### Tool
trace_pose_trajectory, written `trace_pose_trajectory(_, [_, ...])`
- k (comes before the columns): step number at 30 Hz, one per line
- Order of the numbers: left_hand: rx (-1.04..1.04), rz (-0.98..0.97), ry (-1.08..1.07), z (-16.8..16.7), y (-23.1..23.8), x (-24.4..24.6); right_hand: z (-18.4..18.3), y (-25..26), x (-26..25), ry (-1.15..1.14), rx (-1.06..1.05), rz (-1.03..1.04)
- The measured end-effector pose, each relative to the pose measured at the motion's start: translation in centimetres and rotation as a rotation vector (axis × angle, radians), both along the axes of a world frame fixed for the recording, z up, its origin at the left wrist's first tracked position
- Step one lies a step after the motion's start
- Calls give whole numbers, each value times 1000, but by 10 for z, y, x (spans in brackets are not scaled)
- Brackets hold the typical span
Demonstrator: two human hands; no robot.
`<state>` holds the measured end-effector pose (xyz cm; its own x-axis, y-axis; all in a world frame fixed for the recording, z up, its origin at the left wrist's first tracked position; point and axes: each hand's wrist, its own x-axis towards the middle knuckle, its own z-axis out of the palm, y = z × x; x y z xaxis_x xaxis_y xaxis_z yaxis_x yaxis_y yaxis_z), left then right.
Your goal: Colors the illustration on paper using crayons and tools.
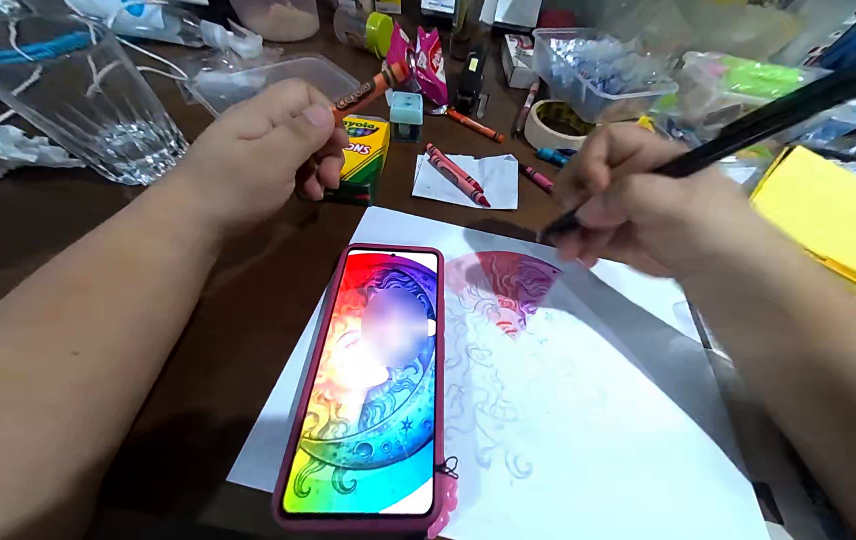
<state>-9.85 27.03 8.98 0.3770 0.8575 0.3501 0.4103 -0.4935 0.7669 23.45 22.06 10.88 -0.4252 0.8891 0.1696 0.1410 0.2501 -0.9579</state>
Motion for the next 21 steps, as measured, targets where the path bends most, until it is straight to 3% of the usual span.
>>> trace_pose_trajectory(3, [-16, -3, 5, 0, 2, -2, -27, -4, -23, 127, -69, 273])
trace_pose_trajectory(6, [-45, 6, 2, 1, 1, -3, -39, -4, -35, 159, 10, 339])
trace_pose_trajectory(14, [-75, 42, 11, 2, 0, -1, -49, -18, -41, -19, 332, 70])
trace_pose_trajectory(21, [-72, 11, -6, 1, 1, -3, -50, -20, -42, -77, 394, 41])
